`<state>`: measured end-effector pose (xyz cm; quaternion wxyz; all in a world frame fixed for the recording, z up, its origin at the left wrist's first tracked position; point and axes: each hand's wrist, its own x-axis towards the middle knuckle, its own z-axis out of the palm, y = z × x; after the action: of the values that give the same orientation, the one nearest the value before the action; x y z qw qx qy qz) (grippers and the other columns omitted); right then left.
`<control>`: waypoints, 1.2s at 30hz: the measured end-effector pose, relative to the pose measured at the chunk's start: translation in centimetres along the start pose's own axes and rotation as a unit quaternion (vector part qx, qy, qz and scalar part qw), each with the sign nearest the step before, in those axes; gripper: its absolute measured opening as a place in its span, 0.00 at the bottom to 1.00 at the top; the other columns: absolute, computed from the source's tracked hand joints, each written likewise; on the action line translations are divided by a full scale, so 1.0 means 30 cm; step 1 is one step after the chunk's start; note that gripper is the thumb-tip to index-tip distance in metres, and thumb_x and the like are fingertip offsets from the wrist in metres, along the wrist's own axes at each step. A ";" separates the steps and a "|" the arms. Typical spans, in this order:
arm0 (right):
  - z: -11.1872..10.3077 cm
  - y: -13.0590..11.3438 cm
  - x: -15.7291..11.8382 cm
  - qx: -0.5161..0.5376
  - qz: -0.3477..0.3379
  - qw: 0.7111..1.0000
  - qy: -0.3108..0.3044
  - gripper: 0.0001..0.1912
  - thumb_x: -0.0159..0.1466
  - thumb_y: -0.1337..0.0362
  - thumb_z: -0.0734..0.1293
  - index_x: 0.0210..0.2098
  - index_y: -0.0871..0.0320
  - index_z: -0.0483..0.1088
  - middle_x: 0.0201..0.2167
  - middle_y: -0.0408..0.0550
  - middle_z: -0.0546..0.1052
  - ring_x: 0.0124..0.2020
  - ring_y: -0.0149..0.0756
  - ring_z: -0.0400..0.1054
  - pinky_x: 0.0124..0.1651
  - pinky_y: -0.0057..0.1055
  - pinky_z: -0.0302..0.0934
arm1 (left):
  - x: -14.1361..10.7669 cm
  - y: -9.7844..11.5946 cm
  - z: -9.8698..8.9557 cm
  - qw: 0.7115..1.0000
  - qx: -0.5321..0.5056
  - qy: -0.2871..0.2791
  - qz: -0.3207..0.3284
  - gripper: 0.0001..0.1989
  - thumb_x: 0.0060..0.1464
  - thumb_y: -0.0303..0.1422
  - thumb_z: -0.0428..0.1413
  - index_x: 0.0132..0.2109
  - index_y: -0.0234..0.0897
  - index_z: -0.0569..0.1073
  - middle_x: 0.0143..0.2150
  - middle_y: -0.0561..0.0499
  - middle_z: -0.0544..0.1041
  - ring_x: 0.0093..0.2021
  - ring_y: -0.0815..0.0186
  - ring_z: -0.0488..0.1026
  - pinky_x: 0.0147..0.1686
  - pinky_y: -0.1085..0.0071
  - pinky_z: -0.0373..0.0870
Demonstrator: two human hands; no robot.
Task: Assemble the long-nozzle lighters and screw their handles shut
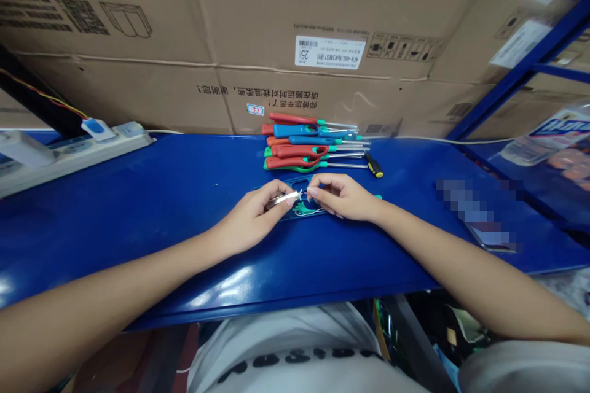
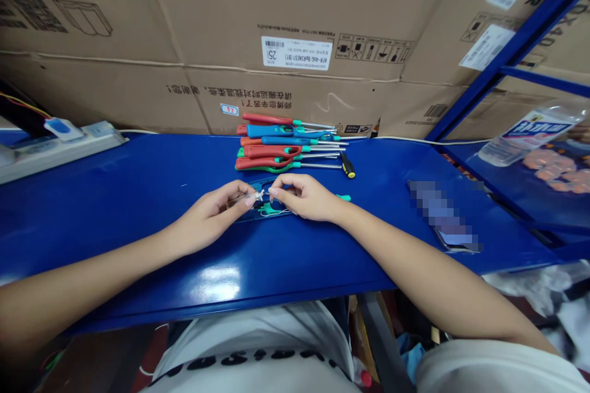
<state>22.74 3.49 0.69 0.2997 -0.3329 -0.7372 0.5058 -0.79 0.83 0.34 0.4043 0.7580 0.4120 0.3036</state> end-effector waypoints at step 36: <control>-0.003 0.002 0.000 -0.031 -0.019 0.999 0.001 0.19 0.67 0.48 0.67 0.33 0.59 0.69 0.21 0.37 0.65 0.21 0.25 0.56 0.25 0.25 0.50 | 0.002 0.020 0.002 1.000 0.008 0.011 -0.007 0.15 0.65 0.45 0.54 0.44 0.37 0.73 0.31 0.55 0.70 0.27 0.70 0.60 0.27 0.73 0.56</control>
<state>22.83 3.56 0.65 0.2992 -0.3289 -0.7584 0.4766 -0.50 0.65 0.83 0.3958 0.7551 0.4242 0.3053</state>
